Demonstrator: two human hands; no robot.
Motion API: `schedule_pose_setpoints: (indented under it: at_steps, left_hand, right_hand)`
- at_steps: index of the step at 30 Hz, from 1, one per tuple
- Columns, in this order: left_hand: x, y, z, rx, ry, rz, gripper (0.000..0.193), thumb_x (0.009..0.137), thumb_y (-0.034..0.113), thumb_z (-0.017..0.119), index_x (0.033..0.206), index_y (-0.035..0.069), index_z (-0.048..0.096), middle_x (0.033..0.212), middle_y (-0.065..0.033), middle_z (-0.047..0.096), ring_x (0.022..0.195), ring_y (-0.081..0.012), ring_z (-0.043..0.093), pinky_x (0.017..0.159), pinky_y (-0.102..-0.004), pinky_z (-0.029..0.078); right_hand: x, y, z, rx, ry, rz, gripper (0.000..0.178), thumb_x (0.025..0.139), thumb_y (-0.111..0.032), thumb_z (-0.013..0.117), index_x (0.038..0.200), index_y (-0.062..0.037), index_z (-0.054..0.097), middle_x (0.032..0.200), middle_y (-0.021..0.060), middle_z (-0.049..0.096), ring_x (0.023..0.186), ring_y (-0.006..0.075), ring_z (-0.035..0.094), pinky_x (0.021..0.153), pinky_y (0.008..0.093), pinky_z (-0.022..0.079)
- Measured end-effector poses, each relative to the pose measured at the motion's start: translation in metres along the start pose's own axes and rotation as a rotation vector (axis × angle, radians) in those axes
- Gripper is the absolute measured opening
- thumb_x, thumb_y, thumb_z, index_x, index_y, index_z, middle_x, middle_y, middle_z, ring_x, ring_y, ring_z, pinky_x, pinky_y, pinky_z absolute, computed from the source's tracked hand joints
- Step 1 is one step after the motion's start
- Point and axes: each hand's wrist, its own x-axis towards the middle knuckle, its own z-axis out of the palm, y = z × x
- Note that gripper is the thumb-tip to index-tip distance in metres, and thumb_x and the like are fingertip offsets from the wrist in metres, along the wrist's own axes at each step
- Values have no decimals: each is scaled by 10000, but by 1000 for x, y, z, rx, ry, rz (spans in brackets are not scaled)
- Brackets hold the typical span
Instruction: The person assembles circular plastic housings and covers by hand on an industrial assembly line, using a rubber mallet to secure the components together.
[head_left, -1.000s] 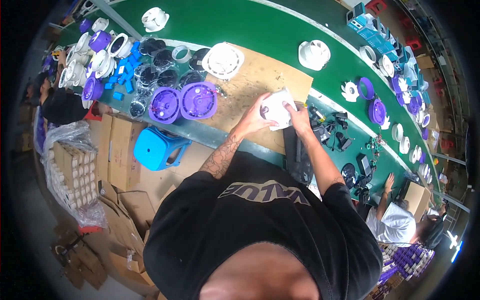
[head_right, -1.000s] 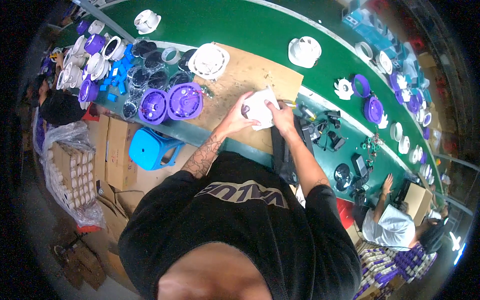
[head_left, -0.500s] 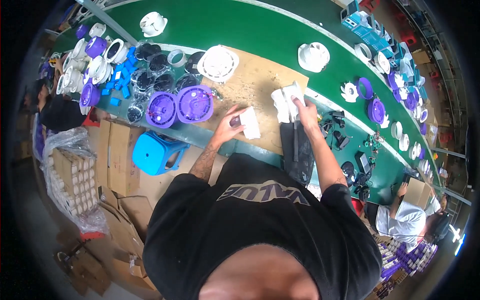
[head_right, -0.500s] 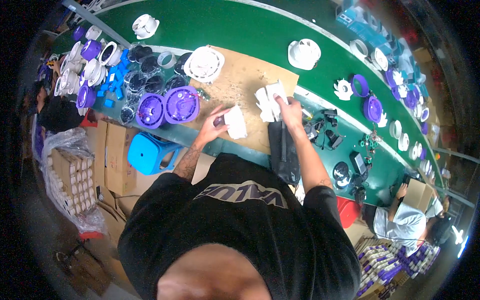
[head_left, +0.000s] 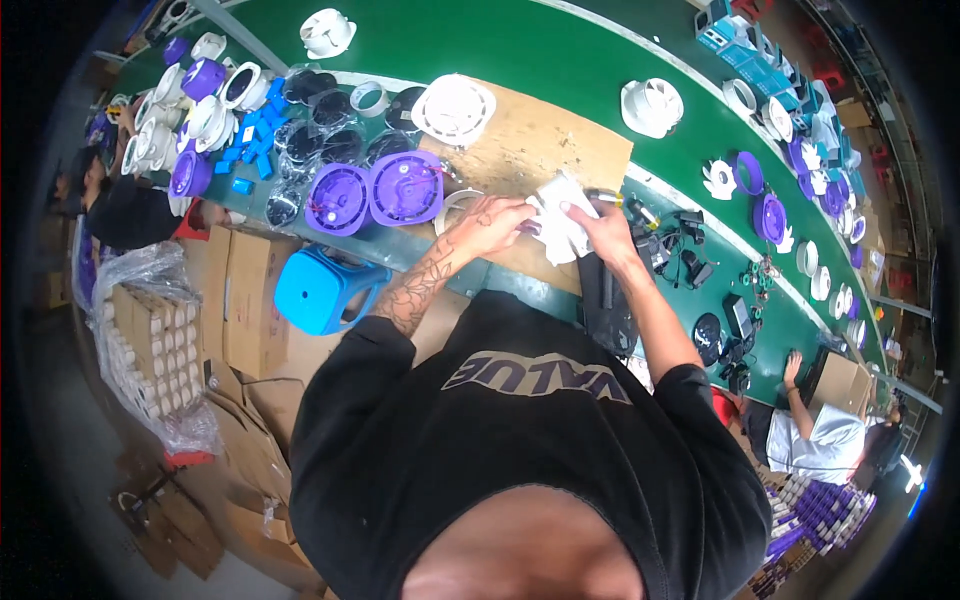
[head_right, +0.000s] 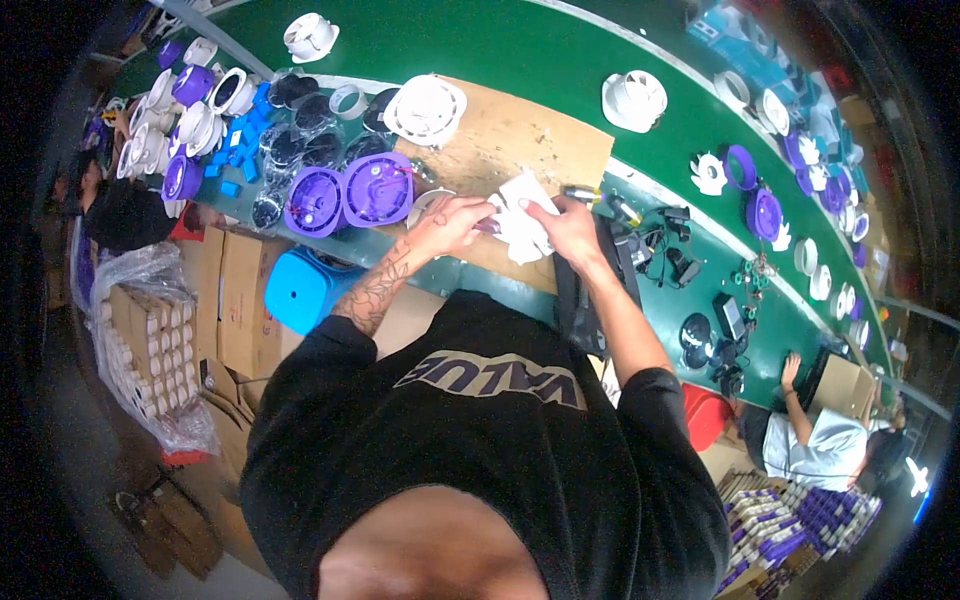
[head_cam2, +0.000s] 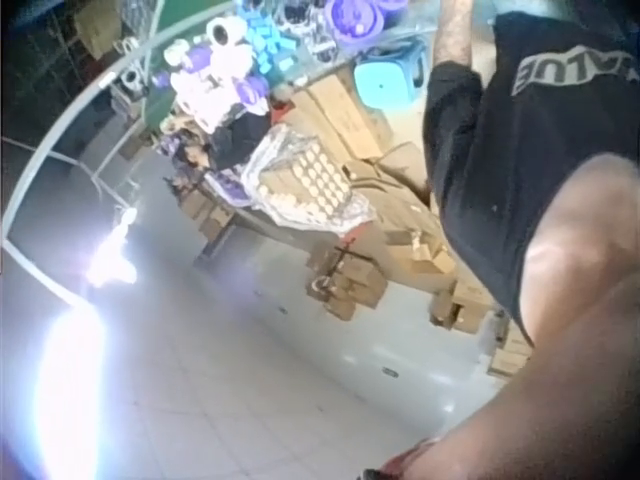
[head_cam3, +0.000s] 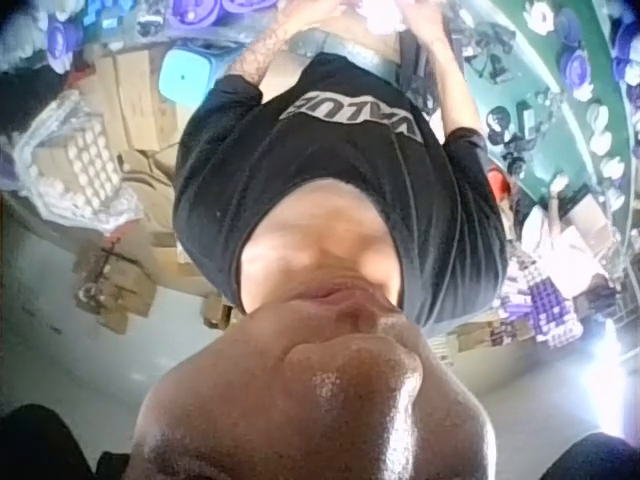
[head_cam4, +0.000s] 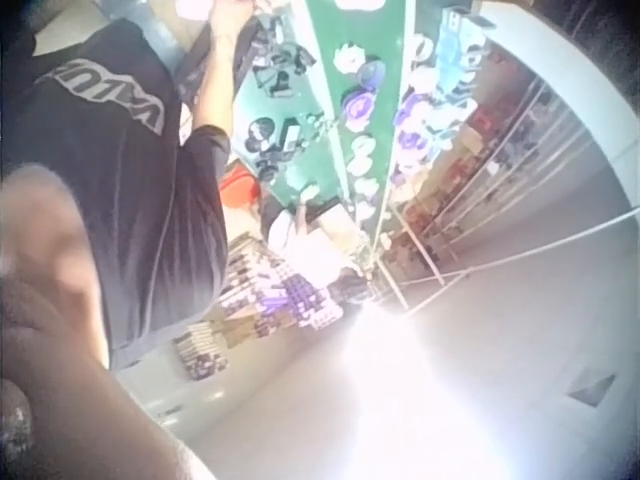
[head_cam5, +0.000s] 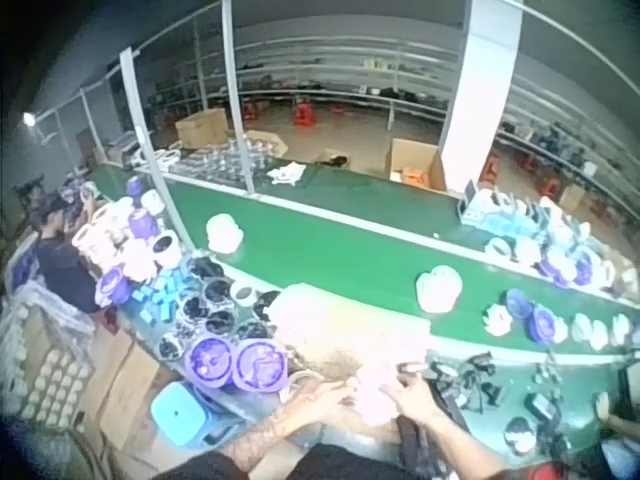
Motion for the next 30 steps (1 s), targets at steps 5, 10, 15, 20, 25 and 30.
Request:
schedule_pose_setpoints:
  at_steps: [5,10,15,20,25,30]
  left_hand:
    - [-22,10,-16,-21,-194,233,168,685,14,618,852,18,639,761,-158,642,755,-347,635,658,-406,485]
    - [-72,-10,-8,-178,-28,-73,164,704,13,631,864,-12,653,762,-188,647,726,-363,633,637,-414,479]
    - [-149,-39,31,-123,506,-230,146,782,82,682,892,-14,669,694,-163,632,592,-309,602,547,-380,449]
    - [-181,-20,48,-198,668,-673,163,830,137,701,802,-20,668,536,-68,502,489,-105,390,465,-301,349]
    - [-93,-35,40,-400,751,-546,152,837,112,666,772,-25,661,543,-46,539,513,-82,421,473,-308,363]
    - [74,-68,17,-345,701,-572,292,822,207,658,654,-27,608,525,-163,544,442,-219,500,483,-394,375]
  right_hand:
    - [-14,-24,-59,123,54,-50,531,791,-416,716,1040,50,656,871,117,696,725,158,646,665,279,497]
    - [2,-11,-122,81,210,-75,498,813,-375,702,1061,52,645,895,129,696,755,176,651,694,293,500]
    - [-2,12,-29,-352,330,-424,568,722,-408,769,994,73,639,954,240,646,885,363,642,795,411,505]
    - [14,19,19,-292,164,-283,595,770,-436,725,1042,85,624,999,266,633,949,362,626,821,392,496]
    - [88,38,2,881,-22,99,509,996,-420,423,1316,-29,485,1241,147,586,1149,292,567,977,431,431]
    - [202,46,-36,1139,23,186,544,992,-540,287,1229,-125,547,1084,81,642,954,261,626,815,439,500]
